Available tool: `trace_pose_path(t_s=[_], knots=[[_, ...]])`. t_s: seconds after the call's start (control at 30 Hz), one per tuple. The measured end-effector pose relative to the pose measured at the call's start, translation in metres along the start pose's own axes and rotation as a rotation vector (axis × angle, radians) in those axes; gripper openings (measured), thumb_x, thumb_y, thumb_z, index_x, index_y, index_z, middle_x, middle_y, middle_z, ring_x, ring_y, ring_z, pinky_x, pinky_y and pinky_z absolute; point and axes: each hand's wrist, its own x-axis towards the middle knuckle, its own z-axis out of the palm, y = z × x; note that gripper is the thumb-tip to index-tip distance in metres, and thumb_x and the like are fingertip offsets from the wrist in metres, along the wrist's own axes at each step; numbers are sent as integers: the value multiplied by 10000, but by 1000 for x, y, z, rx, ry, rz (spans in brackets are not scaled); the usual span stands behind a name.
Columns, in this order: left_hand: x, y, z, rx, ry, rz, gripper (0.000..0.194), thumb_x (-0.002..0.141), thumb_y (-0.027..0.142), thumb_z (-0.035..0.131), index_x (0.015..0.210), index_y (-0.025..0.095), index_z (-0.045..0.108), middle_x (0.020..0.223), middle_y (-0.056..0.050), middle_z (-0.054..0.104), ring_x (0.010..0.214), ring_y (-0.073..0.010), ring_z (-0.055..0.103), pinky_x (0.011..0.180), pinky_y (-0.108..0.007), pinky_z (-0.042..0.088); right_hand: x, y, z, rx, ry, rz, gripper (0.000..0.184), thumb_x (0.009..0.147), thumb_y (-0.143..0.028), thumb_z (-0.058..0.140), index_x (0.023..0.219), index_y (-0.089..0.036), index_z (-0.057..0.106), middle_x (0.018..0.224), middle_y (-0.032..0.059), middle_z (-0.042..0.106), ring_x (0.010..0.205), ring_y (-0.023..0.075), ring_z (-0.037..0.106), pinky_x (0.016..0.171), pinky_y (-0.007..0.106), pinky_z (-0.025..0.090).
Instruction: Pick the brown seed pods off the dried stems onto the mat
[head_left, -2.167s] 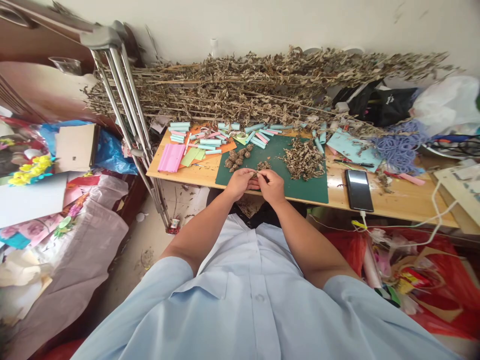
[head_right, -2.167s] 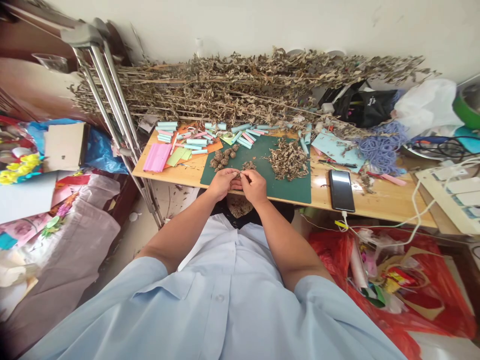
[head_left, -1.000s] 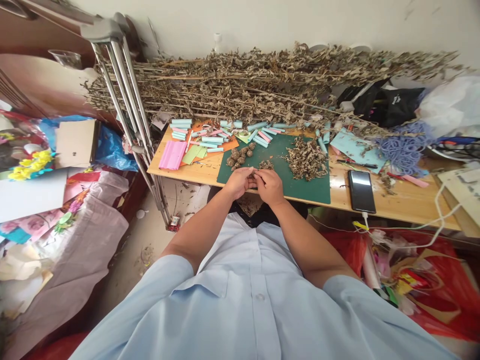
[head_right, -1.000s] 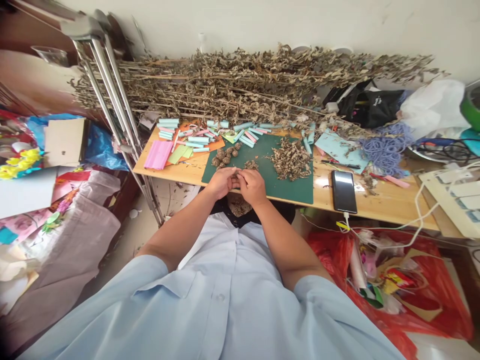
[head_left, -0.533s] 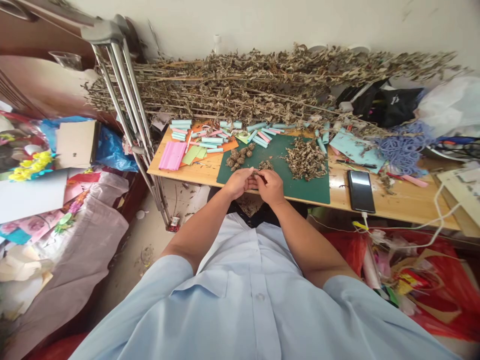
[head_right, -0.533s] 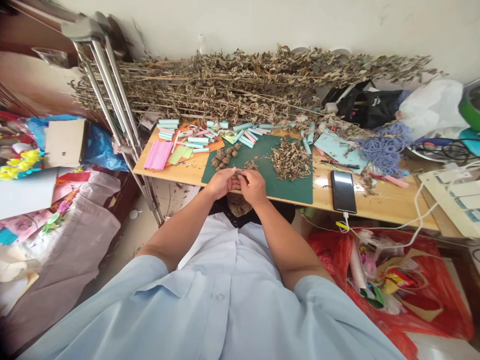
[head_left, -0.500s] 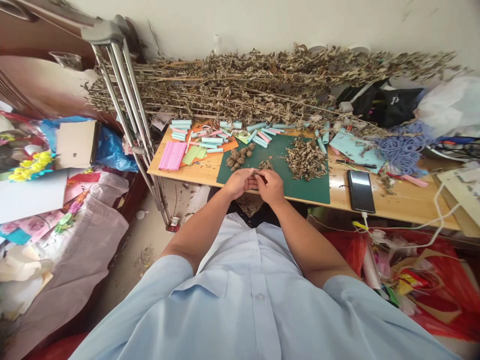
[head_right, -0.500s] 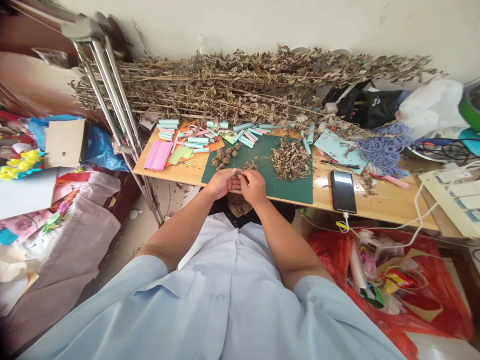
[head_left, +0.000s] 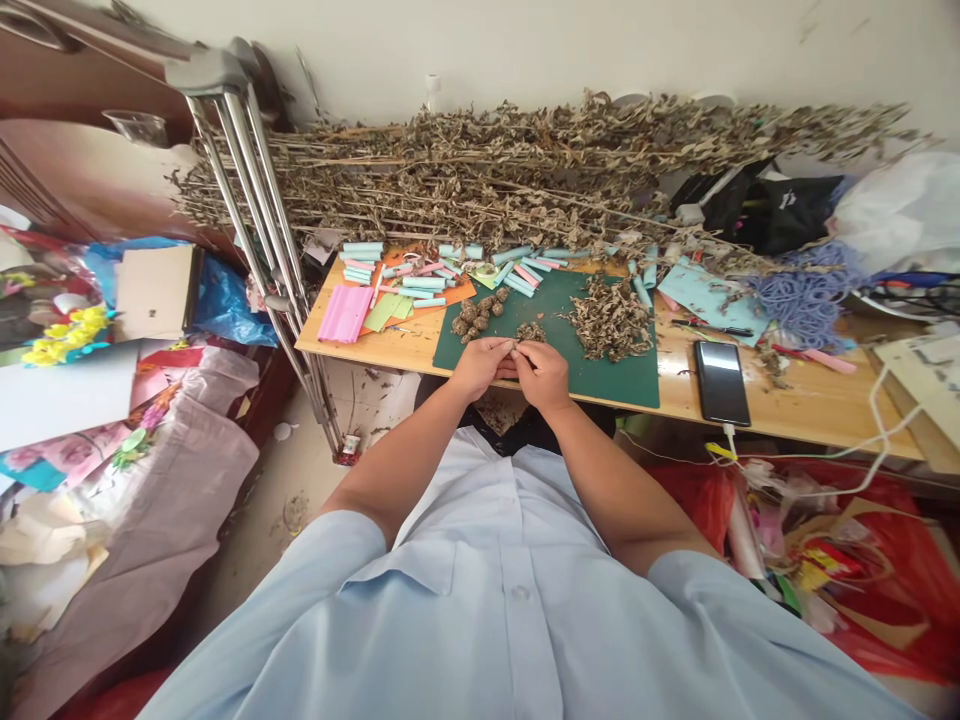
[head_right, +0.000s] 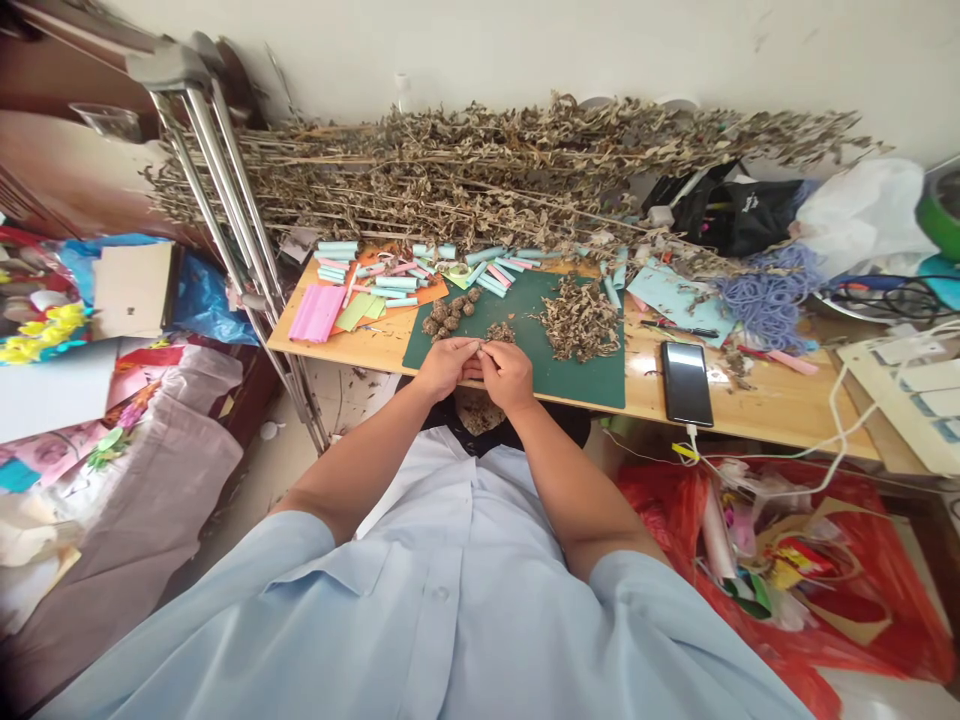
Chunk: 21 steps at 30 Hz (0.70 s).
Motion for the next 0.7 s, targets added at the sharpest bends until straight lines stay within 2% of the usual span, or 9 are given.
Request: trace_pose_path(t_s=[0.13, 0.23, 0.47, 0.7], knots=[[0, 0, 6, 55, 94, 28, 151, 928, 267, 639, 883, 123, 653, 699, -19, 676, 647, -135, 663, 690, -286, 576, -1, 0, 1, -54, -37, -63, 242, 1004, -318, 536, 1092, -228, 743, 1086, 105, 760, 1013, 256, 698, 941, 437, 562], [-1, 1, 8, 75, 109, 18, 163, 941, 261, 615, 857, 123, 640, 635, 0, 628, 586, -115, 615, 661, -270, 560, -2, 0, 1, -106, -37, -86, 246, 992, -331, 555, 1119, -210, 728, 1110, 123, 748, 1037, 270, 686, 943, 440, 558], [-5, 4, 8, 27, 95, -12, 326, 912, 440, 682, 834, 136, 596, 662, -1, 617, 586, -112, 628, 637, -256, 557, -3, -1, 2, -152, -23, -57, 236, 1004, -298, 517, 1044, -207, 730, 1024, 117, 757, 965, 260, 694, 897, 427, 562], [-4, 5, 3, 14, 33, -18, 324, 909, 449, 678, 881, 128, 651, 715, -40, 681, 717, -160, 701, 725, -302, 602, -3, 1, 2, -58, 33, -25, 179, 973, -289, 573, 1010, -213, 731, 1032, 110, 768, 985, 247, 713, 922, 421, 570]])
